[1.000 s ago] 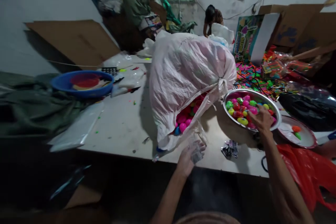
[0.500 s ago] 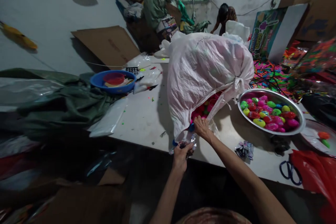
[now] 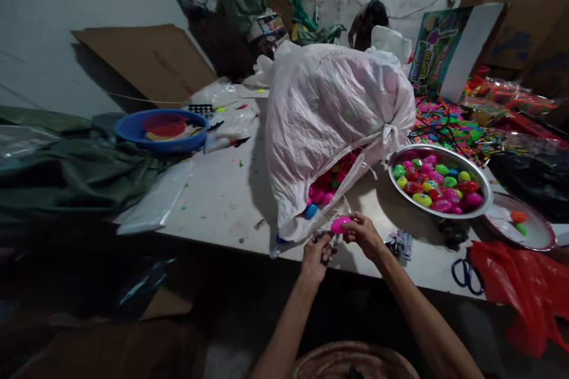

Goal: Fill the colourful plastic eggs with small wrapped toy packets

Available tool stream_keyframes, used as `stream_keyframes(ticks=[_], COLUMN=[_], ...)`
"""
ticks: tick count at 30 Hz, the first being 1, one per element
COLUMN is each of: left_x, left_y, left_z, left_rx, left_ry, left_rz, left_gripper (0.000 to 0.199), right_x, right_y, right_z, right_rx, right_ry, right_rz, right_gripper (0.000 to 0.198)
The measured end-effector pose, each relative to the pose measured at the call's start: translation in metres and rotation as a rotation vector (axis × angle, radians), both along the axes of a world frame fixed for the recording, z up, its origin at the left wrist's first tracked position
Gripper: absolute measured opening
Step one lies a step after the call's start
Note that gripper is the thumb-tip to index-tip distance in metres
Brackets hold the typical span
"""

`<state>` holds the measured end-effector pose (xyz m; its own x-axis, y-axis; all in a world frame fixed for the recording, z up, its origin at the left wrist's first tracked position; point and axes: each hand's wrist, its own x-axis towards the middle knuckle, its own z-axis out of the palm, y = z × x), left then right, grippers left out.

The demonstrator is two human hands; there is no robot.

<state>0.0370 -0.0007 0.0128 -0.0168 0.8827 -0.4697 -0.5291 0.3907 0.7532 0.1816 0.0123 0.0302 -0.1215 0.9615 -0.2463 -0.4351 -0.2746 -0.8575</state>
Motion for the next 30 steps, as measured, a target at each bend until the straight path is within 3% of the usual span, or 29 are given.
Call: stream_keyframes(ticks=[5,11,19,24,30], left_x=[0.006,0.010,0.013,0.014,0.019], left_y=[-0.003,-0.002,-0.004,-0.004,-0.001], left_z=[-0.003,-0.001,-0.001,-0.003,-0.002], left_rx=[0.018,-0.002,0.038,0.008,-0.097], left_ry=[0.147,0.128,0.155,0.189,0.065], left_rz=[-0.073,-0.059,-0.099,-0.175,-0.090], left_gripper=[0.030,0.040,0.040,0.041,0.042], right_x=[0.014,0.021,0.016,0.015,0.023], right_y=[-0.004,-0.024,-0.036,-0.041,-0.045], right_z=[0.000,0.008,0.007,0.003,0.005], right_rx=[-0.003,0.087,0.239,0.217,0.143], right_ry=[-0.071,-0.145,-0.584,-0.476,-0.372], right_rz=[-0.028,-0.182,-0.266,-0.195,-0.330], right_gripper=[0.034,0.034,0.035,0.032,0.032])
